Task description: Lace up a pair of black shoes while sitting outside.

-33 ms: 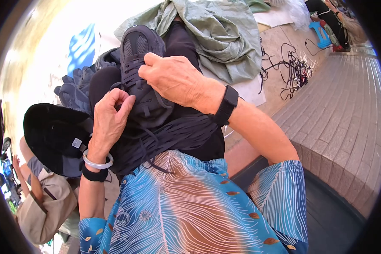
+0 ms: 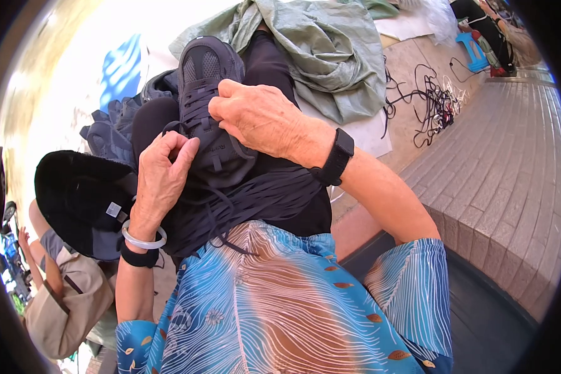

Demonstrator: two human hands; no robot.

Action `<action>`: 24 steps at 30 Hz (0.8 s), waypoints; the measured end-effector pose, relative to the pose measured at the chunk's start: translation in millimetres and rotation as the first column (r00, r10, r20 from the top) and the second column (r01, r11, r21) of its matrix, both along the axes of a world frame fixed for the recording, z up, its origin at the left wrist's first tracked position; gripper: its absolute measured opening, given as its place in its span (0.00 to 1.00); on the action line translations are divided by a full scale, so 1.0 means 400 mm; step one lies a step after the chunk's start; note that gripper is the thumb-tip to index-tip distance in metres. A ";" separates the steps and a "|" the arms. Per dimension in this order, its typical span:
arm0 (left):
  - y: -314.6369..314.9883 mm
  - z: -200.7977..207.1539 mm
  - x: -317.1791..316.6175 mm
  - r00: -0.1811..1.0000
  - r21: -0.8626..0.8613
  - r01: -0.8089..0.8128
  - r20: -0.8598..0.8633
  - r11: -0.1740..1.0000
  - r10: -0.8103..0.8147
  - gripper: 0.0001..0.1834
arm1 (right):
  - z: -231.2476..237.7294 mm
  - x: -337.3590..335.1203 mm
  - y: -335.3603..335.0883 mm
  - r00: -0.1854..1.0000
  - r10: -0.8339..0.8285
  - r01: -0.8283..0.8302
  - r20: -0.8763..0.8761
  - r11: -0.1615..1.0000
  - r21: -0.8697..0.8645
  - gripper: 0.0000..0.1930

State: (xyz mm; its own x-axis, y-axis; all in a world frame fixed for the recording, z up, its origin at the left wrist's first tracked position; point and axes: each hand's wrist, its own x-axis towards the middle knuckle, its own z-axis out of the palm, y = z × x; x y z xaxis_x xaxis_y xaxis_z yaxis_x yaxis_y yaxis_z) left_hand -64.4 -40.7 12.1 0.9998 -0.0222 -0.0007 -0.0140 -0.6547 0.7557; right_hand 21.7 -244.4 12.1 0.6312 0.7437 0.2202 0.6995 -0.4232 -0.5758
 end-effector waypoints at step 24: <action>-0.008 -0.009 0.038 0.991 0.108 0.065 0.107 0.992 -0.077 0.08 | -0.049 -0.010 -0.026 0.992 -0.032 0.018 0.119 0.993 0.119 0.06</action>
